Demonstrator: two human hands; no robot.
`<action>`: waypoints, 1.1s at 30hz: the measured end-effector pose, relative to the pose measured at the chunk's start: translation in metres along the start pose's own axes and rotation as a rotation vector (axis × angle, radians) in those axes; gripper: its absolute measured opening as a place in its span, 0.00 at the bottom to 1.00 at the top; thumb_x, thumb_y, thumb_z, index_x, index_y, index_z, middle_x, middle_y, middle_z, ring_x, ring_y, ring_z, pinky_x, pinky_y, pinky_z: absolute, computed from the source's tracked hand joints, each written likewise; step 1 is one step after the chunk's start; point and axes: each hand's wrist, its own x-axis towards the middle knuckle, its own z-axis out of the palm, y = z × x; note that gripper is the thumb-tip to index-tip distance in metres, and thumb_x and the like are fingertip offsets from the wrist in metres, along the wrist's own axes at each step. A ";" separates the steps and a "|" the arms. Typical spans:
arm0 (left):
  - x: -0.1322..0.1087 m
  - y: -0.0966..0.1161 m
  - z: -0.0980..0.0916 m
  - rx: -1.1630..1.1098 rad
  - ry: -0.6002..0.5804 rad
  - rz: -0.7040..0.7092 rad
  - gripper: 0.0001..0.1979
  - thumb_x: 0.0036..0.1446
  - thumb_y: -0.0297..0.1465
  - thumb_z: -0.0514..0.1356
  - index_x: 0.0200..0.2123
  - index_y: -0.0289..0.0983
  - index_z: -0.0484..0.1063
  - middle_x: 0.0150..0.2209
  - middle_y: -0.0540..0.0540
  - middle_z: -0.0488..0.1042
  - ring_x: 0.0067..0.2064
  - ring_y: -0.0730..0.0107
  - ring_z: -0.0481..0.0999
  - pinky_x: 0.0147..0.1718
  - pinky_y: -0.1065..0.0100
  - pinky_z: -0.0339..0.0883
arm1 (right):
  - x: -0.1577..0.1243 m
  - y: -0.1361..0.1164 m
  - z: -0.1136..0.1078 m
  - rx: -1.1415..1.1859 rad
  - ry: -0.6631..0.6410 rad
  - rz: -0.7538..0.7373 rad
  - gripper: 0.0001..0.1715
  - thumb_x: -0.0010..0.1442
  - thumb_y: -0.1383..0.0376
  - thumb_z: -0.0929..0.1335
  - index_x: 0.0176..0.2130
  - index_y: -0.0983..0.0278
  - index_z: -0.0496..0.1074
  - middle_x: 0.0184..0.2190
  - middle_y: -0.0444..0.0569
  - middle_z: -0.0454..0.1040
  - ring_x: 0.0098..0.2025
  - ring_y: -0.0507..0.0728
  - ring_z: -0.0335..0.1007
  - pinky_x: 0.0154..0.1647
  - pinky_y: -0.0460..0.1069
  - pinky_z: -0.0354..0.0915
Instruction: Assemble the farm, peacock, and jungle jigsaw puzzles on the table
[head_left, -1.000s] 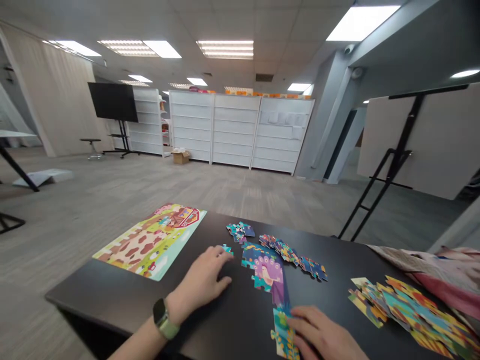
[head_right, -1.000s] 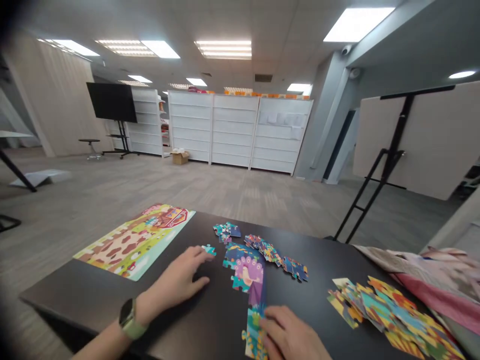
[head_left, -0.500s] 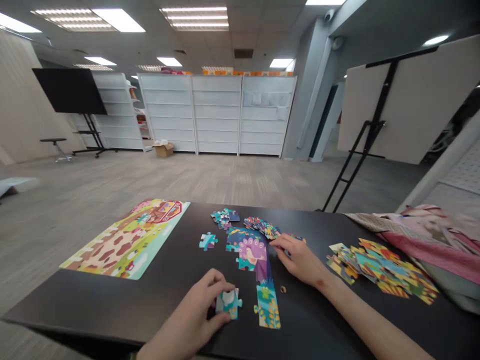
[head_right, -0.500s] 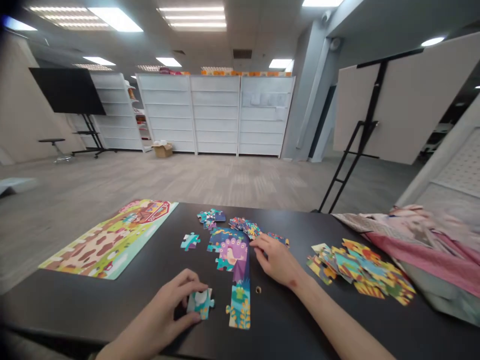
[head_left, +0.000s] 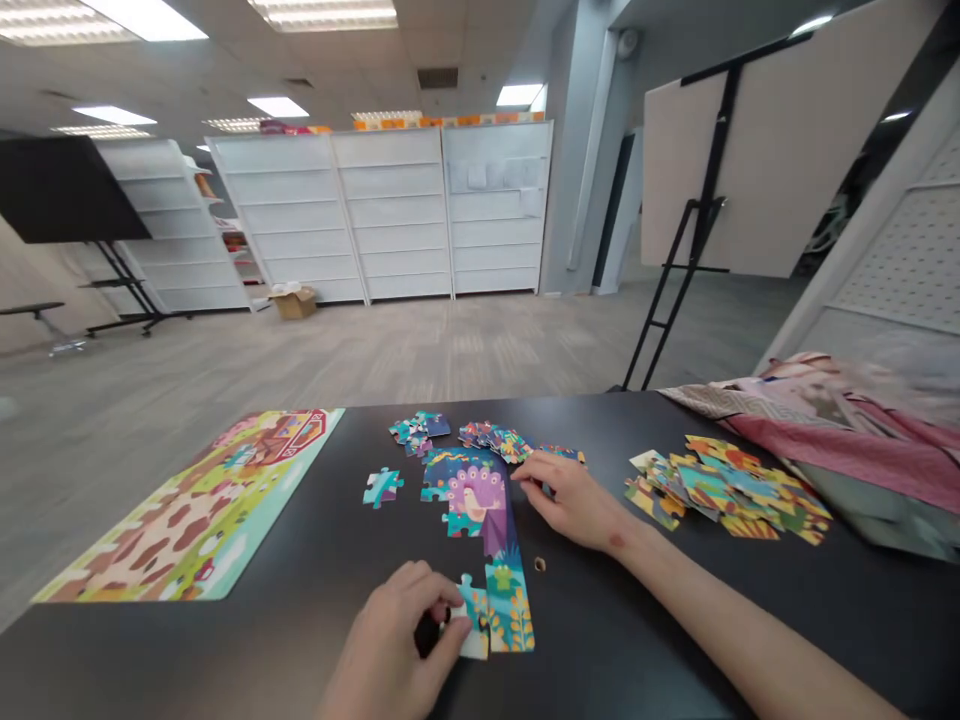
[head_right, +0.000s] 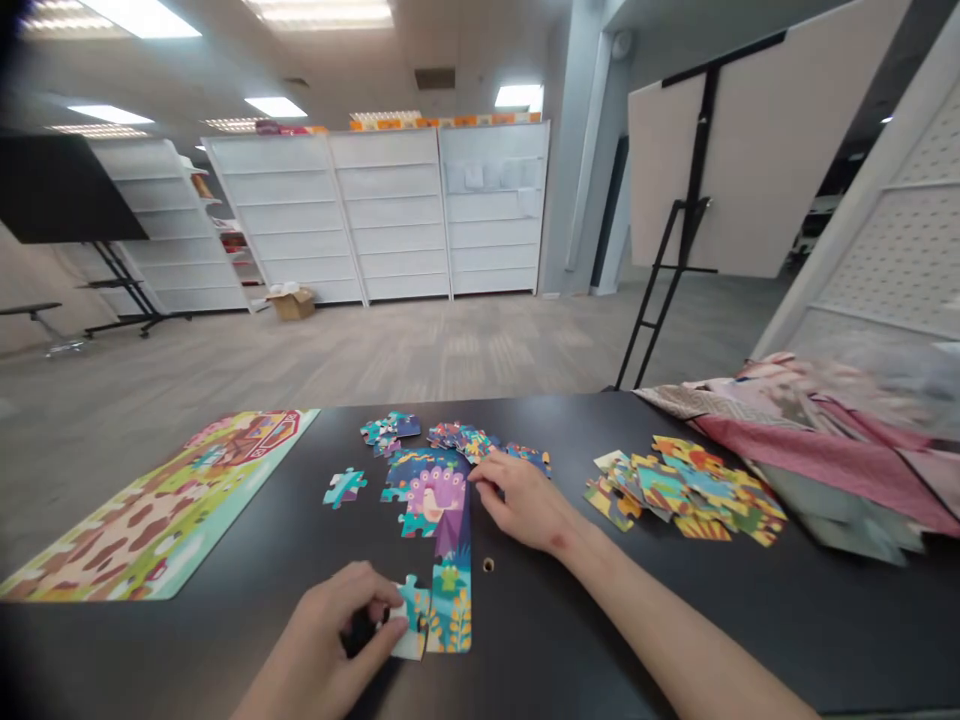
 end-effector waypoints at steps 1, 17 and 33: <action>-0.001 0.001 0.000 0.077 -0.005 0.025 0.03 0.60 0.31 0.60 0.34 0.41 0.74 0.30 0.48 0.72 0.34 0.62 0.75 0.32 0.67 0.69 | 0.000 0.000 0.000 0.002 -0.002 0.001 0.14 0.65 0.73 0.63 0.43 0.62 0.77 0.40 0.50 0.78 0.43 0.56 0.76 0.46 0.51 0.69; -0.014 -0.026 0.015 0.394 -0.081 0.432 0.14 0.66 0.45 0.61 0.49 0.46 0.73 0.52 0.45 0.77 0.53 0.54 0.76 0.44 0.64 0.73 | 0.005 0.016 -0.016 -0.089 0.189 0.177 0.16 0.66 0.69 0.61 0.41 0.62 0.77 0.37 0.49 0.80 0.38 0.57 0.76 0.42 0.50 0.69; -0.011 -0.032 0.017 0.582 0.110 0.715 0.13 0.74 0.33 0.53 0.57 0.49 0.71 0.58 0.52 0.75 0.57 0.64 0.74 0.47 0.71 0.69 | -0.004 0.063 -0.041 -0.202 -0.066 0.376 0.26 0.56 0.61 0.70 0.54 0.63 0.74 0.55 0.55 0.76 0.57 0.65 0.70 0.60 0.58 0.64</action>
